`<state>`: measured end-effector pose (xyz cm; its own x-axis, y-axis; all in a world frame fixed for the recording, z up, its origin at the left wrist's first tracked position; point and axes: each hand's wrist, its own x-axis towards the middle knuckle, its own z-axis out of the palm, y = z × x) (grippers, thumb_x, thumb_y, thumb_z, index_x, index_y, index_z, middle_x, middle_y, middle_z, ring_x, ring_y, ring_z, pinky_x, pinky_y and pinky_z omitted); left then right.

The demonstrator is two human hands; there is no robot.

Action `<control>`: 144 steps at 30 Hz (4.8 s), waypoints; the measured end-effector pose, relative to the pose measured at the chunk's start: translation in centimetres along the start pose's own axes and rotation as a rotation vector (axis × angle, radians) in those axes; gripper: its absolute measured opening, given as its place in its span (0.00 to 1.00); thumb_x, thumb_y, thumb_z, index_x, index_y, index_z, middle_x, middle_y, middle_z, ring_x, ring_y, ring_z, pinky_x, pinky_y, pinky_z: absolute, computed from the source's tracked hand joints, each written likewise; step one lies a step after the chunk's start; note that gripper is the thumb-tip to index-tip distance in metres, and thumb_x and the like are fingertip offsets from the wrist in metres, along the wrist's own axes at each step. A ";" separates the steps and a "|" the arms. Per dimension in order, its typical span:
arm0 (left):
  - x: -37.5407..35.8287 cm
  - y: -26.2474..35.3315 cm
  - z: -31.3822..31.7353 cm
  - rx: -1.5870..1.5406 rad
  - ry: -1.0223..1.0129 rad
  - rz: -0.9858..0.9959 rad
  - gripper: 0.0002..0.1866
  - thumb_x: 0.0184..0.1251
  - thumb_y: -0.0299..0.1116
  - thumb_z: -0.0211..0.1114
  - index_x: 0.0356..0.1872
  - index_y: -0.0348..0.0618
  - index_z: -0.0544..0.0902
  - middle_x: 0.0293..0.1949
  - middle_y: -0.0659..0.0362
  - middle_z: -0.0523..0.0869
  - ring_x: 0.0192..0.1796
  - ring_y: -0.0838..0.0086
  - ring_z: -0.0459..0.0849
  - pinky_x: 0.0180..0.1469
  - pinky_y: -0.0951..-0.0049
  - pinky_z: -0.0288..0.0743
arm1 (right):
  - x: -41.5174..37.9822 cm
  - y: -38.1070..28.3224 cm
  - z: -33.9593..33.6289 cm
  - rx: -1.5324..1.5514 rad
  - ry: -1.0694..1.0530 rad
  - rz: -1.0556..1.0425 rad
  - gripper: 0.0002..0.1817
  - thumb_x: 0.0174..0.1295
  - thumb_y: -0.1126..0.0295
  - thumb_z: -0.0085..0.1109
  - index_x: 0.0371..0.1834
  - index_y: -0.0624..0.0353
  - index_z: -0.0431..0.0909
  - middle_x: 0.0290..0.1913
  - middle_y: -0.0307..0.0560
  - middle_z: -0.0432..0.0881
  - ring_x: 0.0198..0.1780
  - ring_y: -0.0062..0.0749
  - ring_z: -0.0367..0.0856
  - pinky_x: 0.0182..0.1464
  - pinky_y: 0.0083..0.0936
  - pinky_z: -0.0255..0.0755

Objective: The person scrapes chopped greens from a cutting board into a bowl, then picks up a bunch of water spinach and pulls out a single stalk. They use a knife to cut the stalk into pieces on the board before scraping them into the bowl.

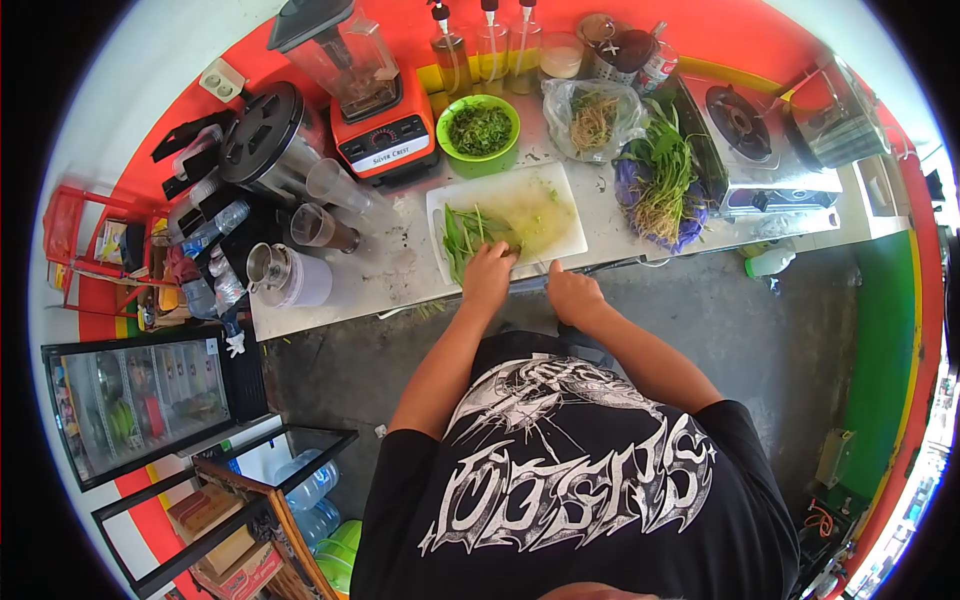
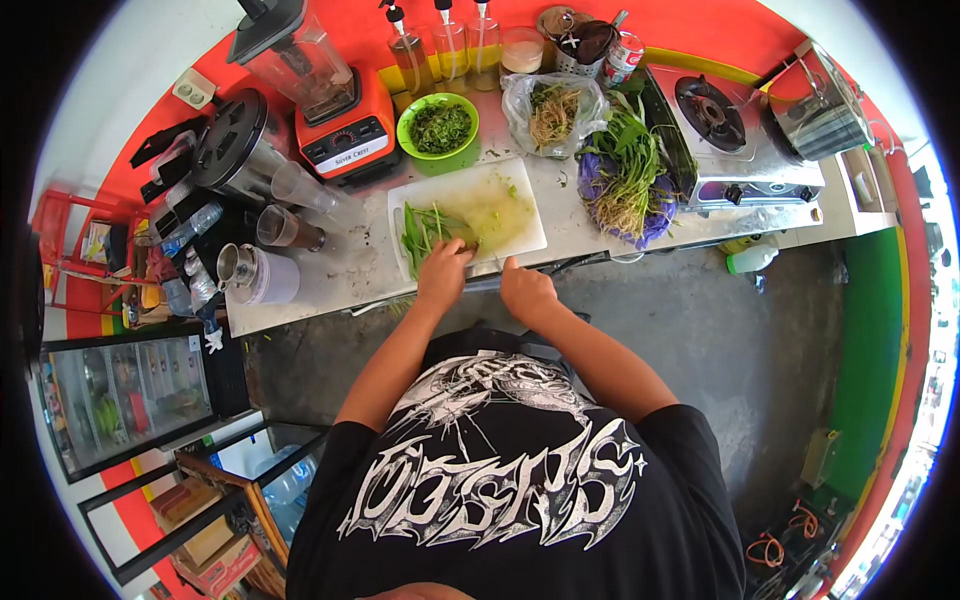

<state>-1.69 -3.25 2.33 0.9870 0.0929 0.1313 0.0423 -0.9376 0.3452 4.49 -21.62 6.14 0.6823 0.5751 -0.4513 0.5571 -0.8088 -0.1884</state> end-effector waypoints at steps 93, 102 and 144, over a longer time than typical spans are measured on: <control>0.5 -0.1 -0.3 -0.268 0.034 -0.342 0.05 0.63 0.30 0.69 0.39 0.44 0.88 0.38 0.51 0.89 0.46 0.52 0.87 0.47 0.51 0.81 | 2.7 -2.2 1.3 0.137 -0.043 0.023 0.17 0.75 0.63 0.49 0.54 0.68 0.66 0.48 0.72 0.86 0.52 0.66 0.87 0.56 0.55 0.79; 0.4 -0.4 0.2 -0.306 0.033 -0.381 0.05 0.61 0.30 0.71 0.37 0.45 0.86 0.40 0.54 0.89 0.48 0.54 0.86 0.49 0.53 0.81 | 1.4 -2.4 2.7 0.189 -0.042 0.045 0.17 0.74 0.64 0.50 0.55 0.67 0.66 0.48 0.73 0.86 0.53 0.67 0.86 0.57 0.55 0.79; -1.1 -0.1 0.9 -0.120 0.178 -0.209 0.08 0.60 0.24 0.64 0.37 0.44 0.89 0.39 0.57 0.86 0.51 0.58 0.84 0.52 0.58 0.81 | 2.7 -3.2 2.5 0.200 -0.075 -0.006 0.17 0.77 0.60 0.48 0.53 0.66 0.66 0.48 0.73 0.86 0.54 0.66 0.86 0.57 0.55 0.78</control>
<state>-2.64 -3.55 1.35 0.9154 0.3474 0.2034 0.2128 -0.8466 0.4879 3.40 -17.80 3.36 0.6377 0.5752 -0.5123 0.4505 -0.8180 -0.3576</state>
